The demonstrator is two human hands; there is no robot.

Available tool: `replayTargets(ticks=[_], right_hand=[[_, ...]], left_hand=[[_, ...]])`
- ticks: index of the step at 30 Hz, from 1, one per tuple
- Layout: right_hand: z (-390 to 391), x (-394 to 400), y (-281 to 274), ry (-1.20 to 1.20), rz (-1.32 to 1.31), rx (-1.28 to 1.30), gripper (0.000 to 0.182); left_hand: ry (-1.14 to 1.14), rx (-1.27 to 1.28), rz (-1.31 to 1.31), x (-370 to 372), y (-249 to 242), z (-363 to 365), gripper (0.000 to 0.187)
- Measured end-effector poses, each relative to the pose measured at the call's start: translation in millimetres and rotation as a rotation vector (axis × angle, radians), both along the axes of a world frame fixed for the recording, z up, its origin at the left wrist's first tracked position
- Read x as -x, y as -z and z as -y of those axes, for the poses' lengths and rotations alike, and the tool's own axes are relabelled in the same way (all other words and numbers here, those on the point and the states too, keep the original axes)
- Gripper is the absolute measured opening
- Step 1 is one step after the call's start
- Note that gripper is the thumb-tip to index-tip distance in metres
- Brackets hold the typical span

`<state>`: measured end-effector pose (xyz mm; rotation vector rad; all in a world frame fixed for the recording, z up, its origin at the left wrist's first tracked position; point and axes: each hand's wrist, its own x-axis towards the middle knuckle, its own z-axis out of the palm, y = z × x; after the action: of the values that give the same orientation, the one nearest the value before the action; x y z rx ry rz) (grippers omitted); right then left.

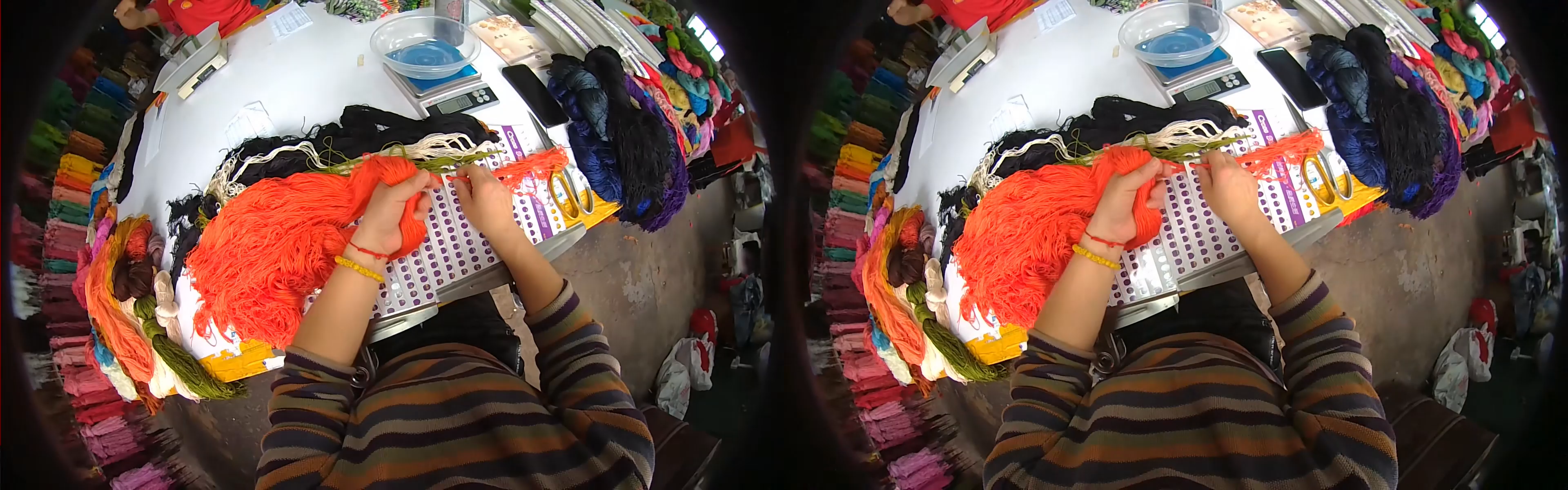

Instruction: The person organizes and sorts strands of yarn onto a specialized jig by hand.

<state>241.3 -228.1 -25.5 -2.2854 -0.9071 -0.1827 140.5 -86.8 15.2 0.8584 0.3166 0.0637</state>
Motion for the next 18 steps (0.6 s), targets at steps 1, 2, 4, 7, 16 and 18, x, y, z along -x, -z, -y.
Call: replayTargets(ticks=[1,2,4,7,16,18], right_hand=[[1,-1,3,0.003,0.000,0.001,0.017],[1,-1,6,-0.016,0.006,-0.064,0.015],[2,-1,7,-0.038,0.018,-0.128,0.014],[6,13,-1,-0.270,0.161,-0.177,0.012],[-1,15,-8,-0.132,0.091,0.131,0.048],[-1,14,-8,-0.116,0.111,0.140,0.048]], left_hand=[[0.045,0.092,0.000,1,3,4,0.020],[0.088,0.185,-0.001,1,5,6,0.022],[0.107,0.030,-0.101,-4,8,11,0.034],[0.065,-0.102,-0.152,-10,16,20,0.035],[-0.383,0.095,-0.269,26,36,-26,0.021],[-0.399,0.158,-0.202,57,28,-59,0.021]])
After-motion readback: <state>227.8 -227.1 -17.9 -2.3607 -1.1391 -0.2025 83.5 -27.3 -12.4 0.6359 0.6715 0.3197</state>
